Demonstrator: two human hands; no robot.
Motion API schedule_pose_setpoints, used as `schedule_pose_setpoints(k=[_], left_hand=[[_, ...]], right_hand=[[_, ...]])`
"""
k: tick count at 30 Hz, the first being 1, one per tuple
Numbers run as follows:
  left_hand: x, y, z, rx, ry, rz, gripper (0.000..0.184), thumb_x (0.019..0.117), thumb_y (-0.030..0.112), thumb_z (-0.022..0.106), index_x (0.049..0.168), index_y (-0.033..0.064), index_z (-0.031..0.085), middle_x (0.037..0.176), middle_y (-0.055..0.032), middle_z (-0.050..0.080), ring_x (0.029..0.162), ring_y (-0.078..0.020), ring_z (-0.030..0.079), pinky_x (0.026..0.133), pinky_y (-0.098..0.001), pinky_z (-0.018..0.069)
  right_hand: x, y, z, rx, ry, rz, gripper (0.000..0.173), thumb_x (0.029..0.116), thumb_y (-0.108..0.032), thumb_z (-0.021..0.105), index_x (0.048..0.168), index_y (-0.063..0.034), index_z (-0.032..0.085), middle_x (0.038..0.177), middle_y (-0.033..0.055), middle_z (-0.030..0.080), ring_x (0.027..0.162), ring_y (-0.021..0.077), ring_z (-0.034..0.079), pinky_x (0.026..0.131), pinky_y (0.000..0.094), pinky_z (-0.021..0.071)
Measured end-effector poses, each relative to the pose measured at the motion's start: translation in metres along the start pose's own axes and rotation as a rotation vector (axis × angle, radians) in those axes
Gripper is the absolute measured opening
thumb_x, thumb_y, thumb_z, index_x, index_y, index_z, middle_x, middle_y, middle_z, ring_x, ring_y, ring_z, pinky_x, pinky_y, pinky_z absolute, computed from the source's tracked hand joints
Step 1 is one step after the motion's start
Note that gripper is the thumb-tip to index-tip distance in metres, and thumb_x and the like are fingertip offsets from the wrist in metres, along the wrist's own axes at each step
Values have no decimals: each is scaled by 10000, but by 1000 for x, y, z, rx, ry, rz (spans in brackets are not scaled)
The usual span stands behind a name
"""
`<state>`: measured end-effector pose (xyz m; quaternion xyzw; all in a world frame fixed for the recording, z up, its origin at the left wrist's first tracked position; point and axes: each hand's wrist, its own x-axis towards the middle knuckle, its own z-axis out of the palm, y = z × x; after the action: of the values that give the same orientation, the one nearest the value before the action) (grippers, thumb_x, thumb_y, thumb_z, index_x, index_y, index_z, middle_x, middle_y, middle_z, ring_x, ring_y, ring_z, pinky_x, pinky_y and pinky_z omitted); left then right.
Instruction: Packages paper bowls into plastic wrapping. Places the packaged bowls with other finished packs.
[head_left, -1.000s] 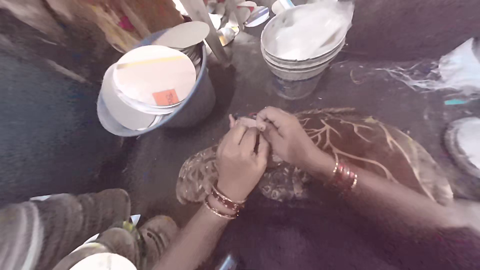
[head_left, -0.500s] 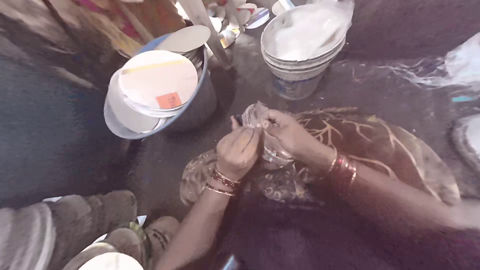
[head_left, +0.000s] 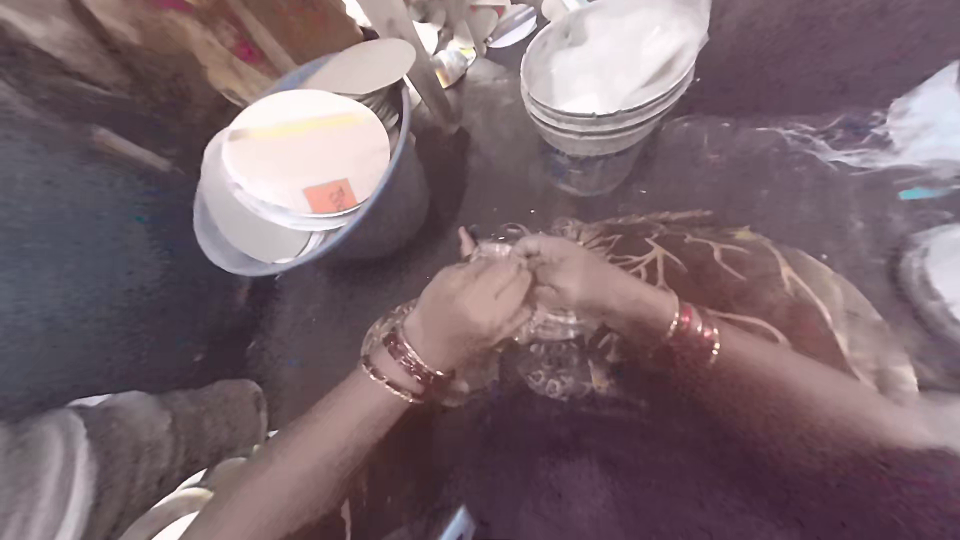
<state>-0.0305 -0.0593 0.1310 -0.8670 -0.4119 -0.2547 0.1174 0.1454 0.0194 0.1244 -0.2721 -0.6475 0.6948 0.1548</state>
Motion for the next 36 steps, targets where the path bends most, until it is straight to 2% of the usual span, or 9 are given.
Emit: schedule_pose_setpoints(k=[2,5,8,10,16,20,24,31,36], left_hand=[[12,5,-18,-168,-203,-434,144,815,168,659,728,76,728,670,-19,653,609,-103,612,539,-282,486],[30,-7,-44,-550,-579,-1030,188,876,100,711,690,110,691,581,62,574,501,-3,487,487,-210,400],[27,-14,-50,-1043,-554,-1345,319,968,0,550,672,91,628,531,52,528,409,15,434,387,-130,357],[23,-13,-55,-1225,-476,-1446,346,983,14,488,681,108,627,559,59,535,426,31,440,393,-110,363],[17,9,-57,-1483,-52,-1576,368,1015,5,422,751,86,666,593,53,571,469,43,494,435,-87,399],[3,24,-40,-1633,102,-1552,327,973,-19,427,800,74,688,620,44,582,504,20,515,468,-108,422],[-3,33,-24,-1605,159,-1530,306,941,-42,454,788,64,697,639,26,604,527,2,540,487,-127,444],[4,40,-18,-1475,265,-1645,303,956,-75,465,764,29,674,610,2,580,504,-22,518,472,-143,422],[2,42,-10,-1435,246,-1629,274,952,-56,501,772,29,690,636,-8,600,530,-35,542,495,-155,447]], right_hand=[[-2,1,-1,42,31,-31,121,1068,-81,485,1046,-25,590,818,-5,585,714,1,567,659,161,488],[-5,3,0,-74,42,-160,91,990,-52,597,1036,-40,675,914,13,656,814,44,624,737,217,534],[-10,7,10,-353,120,-374,124,916,-136,674,1010,-84,737,1080,34,689,1071,137,626,908,372,524],[-13,9,14,-485,221,-532,124,898,-191,660,977,-133,737,1098,13,695,1183,198,583,972,510,420],[-19,4,15,-709,455,-766,160,878,-175,623,890,-167,782,885,-16,657,1120,269,540,928,521,335],[-21,5,17,-781,479,-798,132,834,-141,648,845,-158,778,876,1,670,1144,319,530,926,538,332],[-19,10,17,-819,424,-758,138,811,-152,643,818,-172,779,846,-12,643,1125,310,528,896,524,335],[-18,7,12,-962,334,-760,172,863,-192,634,820,-181,800,866,19,685,1205,367,526,921,558,316],[-16,9,11,-1038,324,-777,128,815,-118,637,749,-134,746,933,74,708,1214,393,538,927,591,327]])
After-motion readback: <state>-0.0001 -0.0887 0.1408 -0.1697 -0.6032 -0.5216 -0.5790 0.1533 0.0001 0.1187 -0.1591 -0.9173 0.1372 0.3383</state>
